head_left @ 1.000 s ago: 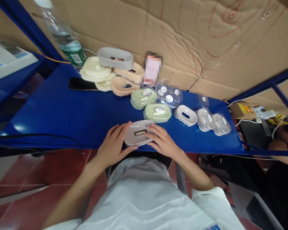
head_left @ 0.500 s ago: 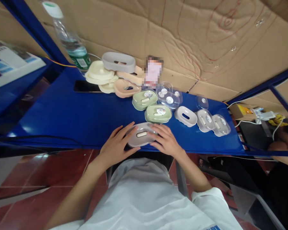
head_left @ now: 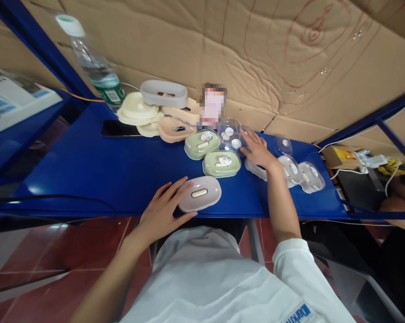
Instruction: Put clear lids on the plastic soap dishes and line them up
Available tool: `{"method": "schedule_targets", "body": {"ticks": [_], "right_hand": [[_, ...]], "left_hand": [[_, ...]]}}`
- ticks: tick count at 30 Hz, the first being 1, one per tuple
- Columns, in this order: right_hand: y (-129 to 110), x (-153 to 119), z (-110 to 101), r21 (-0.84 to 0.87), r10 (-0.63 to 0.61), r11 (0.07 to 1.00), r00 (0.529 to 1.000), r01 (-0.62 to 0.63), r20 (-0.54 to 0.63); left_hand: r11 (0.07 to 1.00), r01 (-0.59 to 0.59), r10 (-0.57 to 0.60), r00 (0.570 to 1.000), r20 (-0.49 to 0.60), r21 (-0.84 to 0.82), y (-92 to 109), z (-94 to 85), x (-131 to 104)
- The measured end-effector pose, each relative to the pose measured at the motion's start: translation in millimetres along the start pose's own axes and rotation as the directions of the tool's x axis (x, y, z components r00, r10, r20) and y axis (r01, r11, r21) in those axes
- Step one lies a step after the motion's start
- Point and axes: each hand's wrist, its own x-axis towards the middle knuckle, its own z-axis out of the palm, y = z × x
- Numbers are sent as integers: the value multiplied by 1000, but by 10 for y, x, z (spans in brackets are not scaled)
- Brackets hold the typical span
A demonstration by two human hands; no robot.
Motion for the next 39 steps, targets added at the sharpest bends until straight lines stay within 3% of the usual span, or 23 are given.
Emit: {"method": "schedule_targets", "body": {"ticks": [4, 8, 11, 13, 16, 19, 22, 26, 39], "right_hand": [[89, -58, 79, 13, 21, 1000, 999, -22, 40], [38, 5, 147, -19, 1, 1000, 999, -2, -54], [1, -109, 2, -1, -11, 1000, 981, 10, -192], [-77, -361, -117, 44, -23, 998, 942, 40, -334], [-348, -936, -114, 150, -128, 964, 879, 219, -459], [-684, -1474, 164, 263, -277, 880, 876, 396, -395], [-912, -1726, 500, 306, -301, 855, 882, 418, -363], [-1029, -1690, 720, 258, -339, 868, 887, 424, -314], [-1099, -1696, 880, 54, -401, 895, 853, 442, -335]], "left_hand": [[996, 64, -62, 997, 36, -58, 18, -32, 3], [952, 208, -180, 974, 137, -223, 3, -103, 19], [915, 259, -207, 960, 191, -310, -7, -167, 76], [911, 254, -191, 958, 213, -326, 15, -199, 137], [919, 213, -135, 960, 245, -330, 66, -212, 225], [913, 187, -89, 959, 271, -364, 76, -178, 258], [899, 181, -78, 962, 261, -398, 42, -130, 233], [895, 216, -120, 959, 256, -390, 13, -97, 190], [896, 187, -80, 960, 268, -402, 13, -121, 225]]}}
